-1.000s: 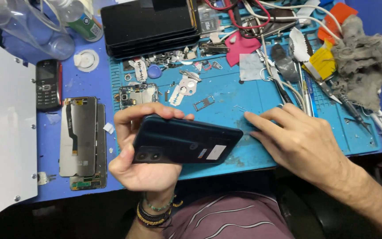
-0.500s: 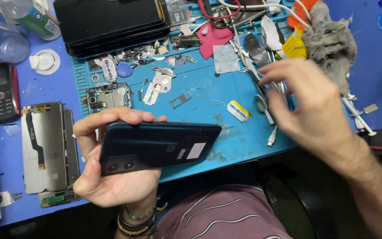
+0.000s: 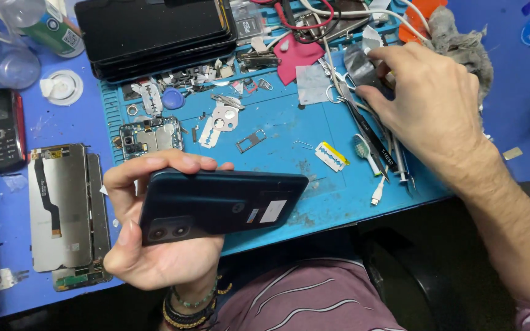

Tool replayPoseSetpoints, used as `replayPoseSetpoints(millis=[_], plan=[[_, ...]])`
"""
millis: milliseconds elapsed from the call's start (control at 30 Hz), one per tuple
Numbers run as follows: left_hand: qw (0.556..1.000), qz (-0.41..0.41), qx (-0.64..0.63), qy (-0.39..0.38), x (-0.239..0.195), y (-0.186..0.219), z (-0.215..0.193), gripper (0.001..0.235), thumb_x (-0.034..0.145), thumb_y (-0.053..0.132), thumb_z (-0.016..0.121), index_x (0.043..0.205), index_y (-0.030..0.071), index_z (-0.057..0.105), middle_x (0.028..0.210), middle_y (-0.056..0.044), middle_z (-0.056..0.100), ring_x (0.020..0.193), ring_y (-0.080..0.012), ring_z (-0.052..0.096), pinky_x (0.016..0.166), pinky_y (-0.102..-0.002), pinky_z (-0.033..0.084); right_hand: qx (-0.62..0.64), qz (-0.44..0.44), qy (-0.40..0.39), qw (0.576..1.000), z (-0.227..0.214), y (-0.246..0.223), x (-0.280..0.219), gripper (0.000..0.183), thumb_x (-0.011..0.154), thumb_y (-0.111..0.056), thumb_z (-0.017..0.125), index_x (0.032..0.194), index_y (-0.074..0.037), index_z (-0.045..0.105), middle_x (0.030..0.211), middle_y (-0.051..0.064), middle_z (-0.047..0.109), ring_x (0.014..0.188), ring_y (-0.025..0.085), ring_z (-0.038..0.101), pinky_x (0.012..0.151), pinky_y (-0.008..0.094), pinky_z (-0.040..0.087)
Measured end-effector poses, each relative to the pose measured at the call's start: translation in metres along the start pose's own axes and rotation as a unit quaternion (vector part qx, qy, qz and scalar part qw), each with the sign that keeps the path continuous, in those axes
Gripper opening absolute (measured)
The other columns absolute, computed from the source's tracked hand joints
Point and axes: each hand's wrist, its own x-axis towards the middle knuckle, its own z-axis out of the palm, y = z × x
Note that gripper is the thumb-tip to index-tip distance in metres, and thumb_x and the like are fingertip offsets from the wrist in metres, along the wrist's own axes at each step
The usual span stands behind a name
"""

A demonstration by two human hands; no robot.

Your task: Disassembling and cleaning a smartphone at a workbench.

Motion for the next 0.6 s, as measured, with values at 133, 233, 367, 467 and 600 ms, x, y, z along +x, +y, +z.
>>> replayPoseSetpoints(millis=[133,233,367,467,600], plan=[[0.999,-0.006,-0.028,-0.02,-0.001,0.0,-0.005,0.048,0.091,0.026,0.048,0.13,-0.001,0.053,0.118,-0.025,0.059,0.111,-0.037,0.063,0.101,-0.055,0.059,0.117,0.016,0.014,0.993,-0.006,0.009,-0.002,0.043,0.089,0.003,0.086,0.131,0.004,0.076,0.09,0.009,0.071,0.066,0.02,0.063,0.055,0.033,0.047],[1.0,-0.008,-0.014,-0.011,-0.002,0.001,-0.007,0.048,0.092,0.027,0.049,0.131,0.0,0.053,0.118,-0.024,0.059,0.111,-0.0372,0.063,0.101,-0.056,0.059,0.167,-0.005,0.07,0.984,-0.013,0.024,-0.009,0.041,0.098,0.021,0.087,0.135,0.021,0.072,0.095,0.022,0.072,0.068,0.021,0.061,0.057,0.03,0.046],[1.0,-0.011,-0.022,-0.017,-0.002,0.001,-0.008,0.047,0.094,0.027,0.05,0.133,0.0,0.052,0.121,-0.025,0.059,0.114,-0.0375,0.062,0.104,-0.058,0.059,0.252,0.083,0.041,0.963,-0.027,0.031,-0.022,0.055,0.115,0.026,0.069,0.148,0.017,0.026,0.095,0.025,0.066,0.059,0.024,0.056,0.046,0.03,0.044],[1.0,-0.012,-0.017,-0.018,-0.002,0.001,-0.007,0.047,0.094,0.028,0.05,0.133,0.001,0.052,0.121,-0.024,0.06,0.114,-0.0366,0.063,0.105,-0.057,0.06,0.373,0.133,0.011,0.918,-0.038,0.026,-0.027,0.038,0.12,0.025,0.058,0.147,0.014,0.032,0.101,0.028,0.063,0.07,0.027,0.063,0.051,0.029,0.051],[1.0,0.002,0.02,-0.001,-0.001,-0.001,-0.005,0.049,0.092,0.031,0.05,0.131,0.002,0.053,0.118,-0.023,0.061,0.109,-0.0352,0.064,0.099,-0.053,0.062,0.402,0.125,-0.009,0.907,-0.04,0.031,-0.033,0.02,0.123,0.011,0.054,0.137,0.025,0.057,0.124,0.041,0.066,0.109,0.042,0.073,0.075,0.036,0.061]])
